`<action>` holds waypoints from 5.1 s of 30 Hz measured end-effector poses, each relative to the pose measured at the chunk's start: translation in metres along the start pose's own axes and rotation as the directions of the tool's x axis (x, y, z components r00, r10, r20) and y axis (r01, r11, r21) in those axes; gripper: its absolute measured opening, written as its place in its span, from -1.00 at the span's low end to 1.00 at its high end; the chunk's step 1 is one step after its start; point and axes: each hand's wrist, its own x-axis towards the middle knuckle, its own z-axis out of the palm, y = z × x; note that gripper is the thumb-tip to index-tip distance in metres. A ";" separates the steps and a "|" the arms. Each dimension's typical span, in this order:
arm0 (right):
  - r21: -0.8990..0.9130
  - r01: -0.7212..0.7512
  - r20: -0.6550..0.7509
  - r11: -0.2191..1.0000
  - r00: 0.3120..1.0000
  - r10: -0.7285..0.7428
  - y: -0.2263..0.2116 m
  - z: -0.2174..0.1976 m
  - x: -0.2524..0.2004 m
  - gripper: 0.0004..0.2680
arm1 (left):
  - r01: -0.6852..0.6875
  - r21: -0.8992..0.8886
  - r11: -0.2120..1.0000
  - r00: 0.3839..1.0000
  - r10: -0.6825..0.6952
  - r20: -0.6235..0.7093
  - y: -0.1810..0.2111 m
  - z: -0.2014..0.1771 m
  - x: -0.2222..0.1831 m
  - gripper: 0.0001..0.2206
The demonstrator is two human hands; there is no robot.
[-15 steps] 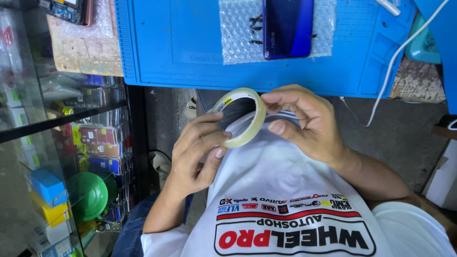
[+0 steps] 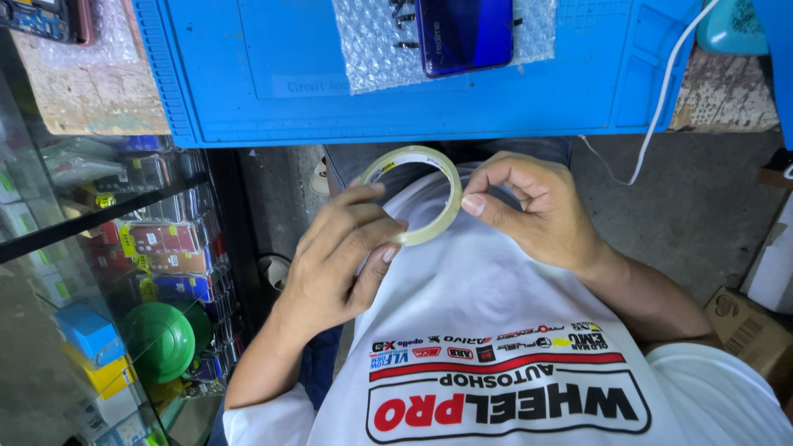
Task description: The person applies adhesive from a tube to the frame of a mobile phone and then presses a new screen into place.
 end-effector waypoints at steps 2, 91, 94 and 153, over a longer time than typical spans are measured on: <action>0.065 -0.005 0.007 0.998 1.000 0.005 0.001 0.001 0.000 -0.94 | 0.022 -0.017 1.000 1.000 -0.023 -0.016 0.001 0.004 0.001 -0.82; -0.926 0.146 0.042 0.348 0.956 -0.290 -0.045 -0.017 0.060 -0.66 | -0.403 0.623 0.670 0.787 -0.094 0.610 -0.003 -0.030 0.168 -0.88; -0.947 0.175 0.110 0.267 0.964 -0.242 -0.031 -0.018 0.065 -0.63 | -0.382 0.607 0.697 0.776 -0.115 0.620 -0.001 -0.029 0.172 -0.87; -0.657 0.221 -0.021 0.721 0.950 -0.311 -0.049 -0.020 0.092 -0.68 | -0.220 0.661 0.717 0.944 -0.015 0.330 -0.013 -0.018 0.138 -0.30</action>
